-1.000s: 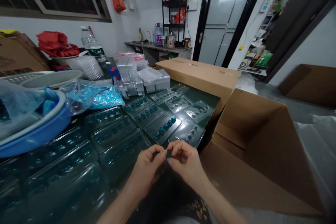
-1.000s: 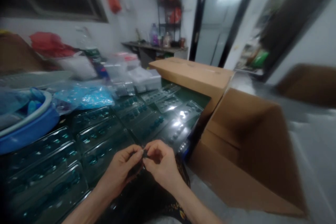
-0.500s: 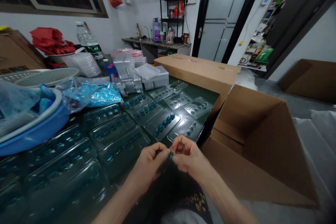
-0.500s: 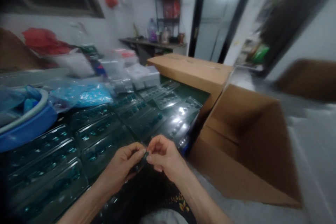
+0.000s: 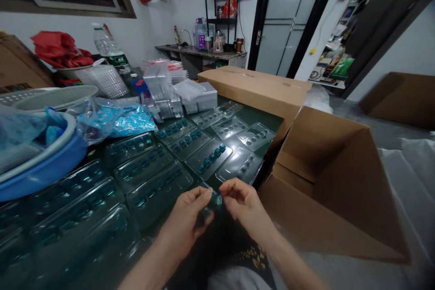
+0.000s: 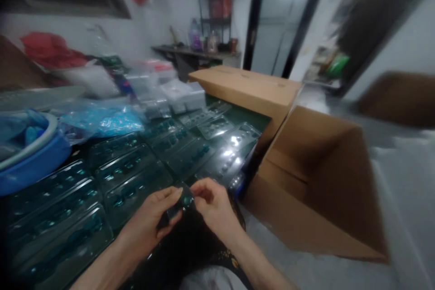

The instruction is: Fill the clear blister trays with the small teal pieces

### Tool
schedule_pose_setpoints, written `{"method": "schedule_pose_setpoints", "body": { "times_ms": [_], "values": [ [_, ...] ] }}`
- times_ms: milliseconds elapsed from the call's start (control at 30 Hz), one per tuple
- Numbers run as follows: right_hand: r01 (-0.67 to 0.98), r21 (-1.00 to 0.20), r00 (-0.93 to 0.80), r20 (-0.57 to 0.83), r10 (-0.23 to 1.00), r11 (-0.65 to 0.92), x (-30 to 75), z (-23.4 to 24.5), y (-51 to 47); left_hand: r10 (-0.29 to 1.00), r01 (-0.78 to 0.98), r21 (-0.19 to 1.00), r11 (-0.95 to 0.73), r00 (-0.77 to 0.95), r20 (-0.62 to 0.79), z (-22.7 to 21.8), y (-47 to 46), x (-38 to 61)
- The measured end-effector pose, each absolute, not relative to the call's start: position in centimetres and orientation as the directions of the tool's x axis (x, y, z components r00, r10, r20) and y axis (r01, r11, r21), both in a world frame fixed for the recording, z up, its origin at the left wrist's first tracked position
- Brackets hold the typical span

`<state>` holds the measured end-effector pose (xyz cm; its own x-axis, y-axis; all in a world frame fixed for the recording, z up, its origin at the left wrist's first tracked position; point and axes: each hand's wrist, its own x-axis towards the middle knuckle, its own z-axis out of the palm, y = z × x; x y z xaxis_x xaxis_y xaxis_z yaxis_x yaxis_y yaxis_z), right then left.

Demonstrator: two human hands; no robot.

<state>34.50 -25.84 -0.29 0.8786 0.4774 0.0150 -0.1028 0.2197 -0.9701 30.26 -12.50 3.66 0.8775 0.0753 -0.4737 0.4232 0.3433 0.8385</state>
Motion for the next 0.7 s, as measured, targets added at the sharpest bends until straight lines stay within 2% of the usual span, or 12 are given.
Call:
{"method": "schedule_pose_setpoints", "body": {
  "times_ms": [100,233,300,467,600,700],
  "values": [
    [0.197,-0.979,0.876,0.196,0.441,0.045,33.8,0.6,-26.6,0.138,0.426,0.865,0.266,0.871,-0.472,3.3,-12.6,30.4],
    [0.348,-0.933,0.833,0.264,0.486,-0.091,32.7,0.4,-27.0,0.23,0.436,0.869,0.232,0.844,-0.485,2.5,-13.3,30.2],
    [0.374,-0.92,0.836,0.279,0.472,-0.119,32.2,0.0,-27.1,0.229,0.447,0.861,0.244,0.836,-0.499,2.1,-13.7,30.1],
    [0.346,-0.92,0.88,0.25,0.403,-0.185,33.0,-0.6,-28.1,0.09,0.435,0.845,0.31,0.872,-0.482,1.4,-13.5,30.3],
    [0.33,-0.886,0.933,0.252,0.259,-0.326,36.3,-1.4,-29.4,0.081,0.414,0.815,0.406,0.871,-0.484,1.1,-12.4,30.7],
    [0.362,-0.812,0.926,0.26,0.273,-0.457,38.2,-2.2,-29.7,0.074,0.402,0.804,0.438,0.875,-0.478,1.1,-11.8,30.7]
  ]
}}
